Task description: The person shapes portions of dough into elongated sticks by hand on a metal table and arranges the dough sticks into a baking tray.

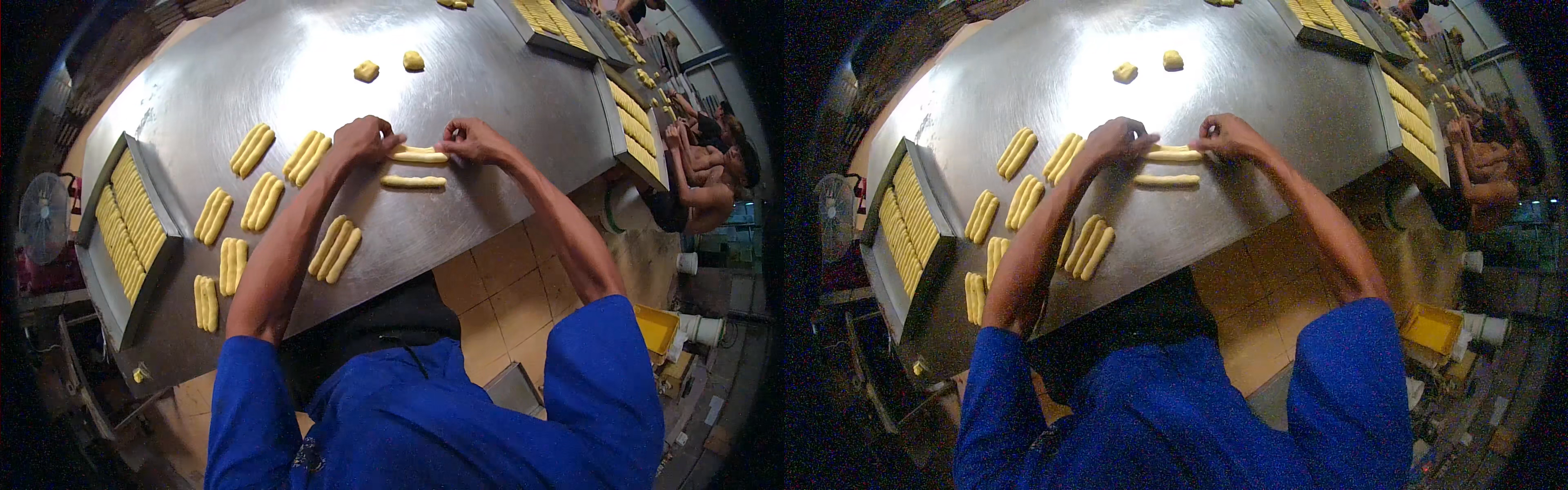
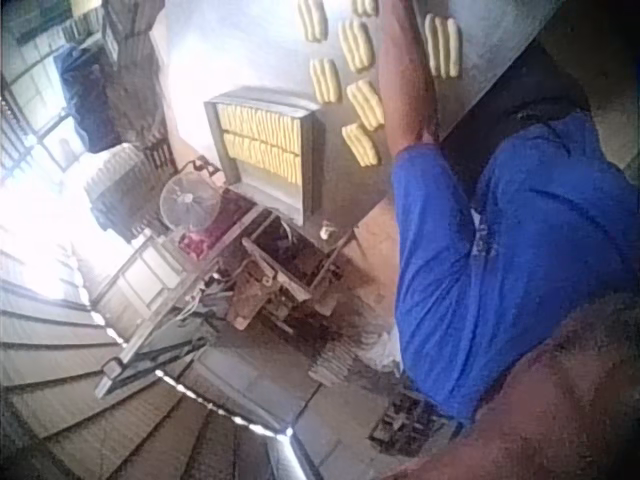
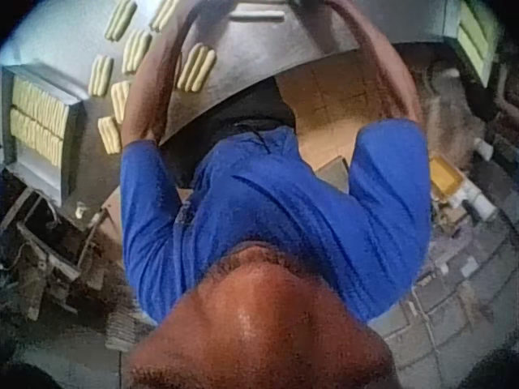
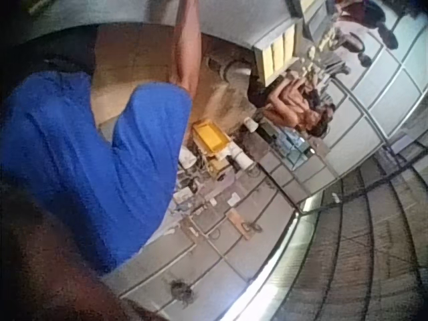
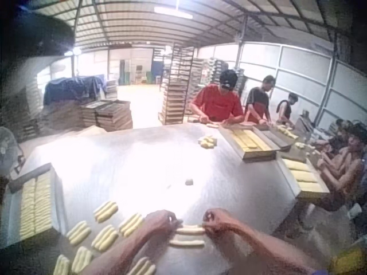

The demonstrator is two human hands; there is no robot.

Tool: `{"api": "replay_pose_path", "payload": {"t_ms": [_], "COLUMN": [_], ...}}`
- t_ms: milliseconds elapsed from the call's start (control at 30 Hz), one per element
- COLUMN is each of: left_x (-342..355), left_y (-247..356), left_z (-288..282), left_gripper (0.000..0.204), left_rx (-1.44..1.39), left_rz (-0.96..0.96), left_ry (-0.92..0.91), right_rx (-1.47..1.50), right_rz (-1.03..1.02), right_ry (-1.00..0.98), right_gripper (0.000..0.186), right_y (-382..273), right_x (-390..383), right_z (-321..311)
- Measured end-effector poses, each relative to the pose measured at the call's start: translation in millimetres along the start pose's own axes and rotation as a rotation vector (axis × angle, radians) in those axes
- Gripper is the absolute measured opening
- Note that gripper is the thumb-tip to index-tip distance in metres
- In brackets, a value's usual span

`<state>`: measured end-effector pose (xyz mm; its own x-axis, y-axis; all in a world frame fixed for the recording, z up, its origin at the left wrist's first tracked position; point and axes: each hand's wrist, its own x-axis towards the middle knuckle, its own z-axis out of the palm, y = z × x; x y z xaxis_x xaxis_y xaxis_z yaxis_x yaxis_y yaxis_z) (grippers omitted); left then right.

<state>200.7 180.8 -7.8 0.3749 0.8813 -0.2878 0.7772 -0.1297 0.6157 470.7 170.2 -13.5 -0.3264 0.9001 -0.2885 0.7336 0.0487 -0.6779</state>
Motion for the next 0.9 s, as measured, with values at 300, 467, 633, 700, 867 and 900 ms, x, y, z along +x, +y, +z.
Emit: {"api": "replay_pose_path", "payload": {"t_ms": [300, 467, 633, 700, 867, 900], "left_x": [12, 9, 15, 16, 16, 16], "left_y": [18, 0, -2, 8, -3, 1], "left_z": [-5, 6, 6, 4, 3, 3], "left_gripper": [0.061, 0.068, 0.058, 0.059, 0.071, 0.071], "left_rx": [0.199, 0.244, 0.316, 0.36, 0.394, 0.392], "left_rz": [-0.101, 0.1, 0.091, 0.057, 0.027, 0.029], "left_ry": [-0.061, 0.114, 0.049, 0.053, 0.163, 0.164], "right_rx": [-0.142, -0.331, -0.26, -0.295, -0.297, -0.304], "right_rz": [0.144, 0.012, 0.084, 0.046, 0.039, 0.042], "right_ry": [-0.081, 0.177, 0.172, 0.226, 0.171, 0.216], "right_gripper": [0.055, 0.051, 0.05, 0.051, 0.058, 0.057], "right_y": [-29, -34, -28, -24, -37, -34], "right_x": [6, -8, -10, -11, -5, -5], "right_z": [-5, 7, 12, 12, 16, 18]}}
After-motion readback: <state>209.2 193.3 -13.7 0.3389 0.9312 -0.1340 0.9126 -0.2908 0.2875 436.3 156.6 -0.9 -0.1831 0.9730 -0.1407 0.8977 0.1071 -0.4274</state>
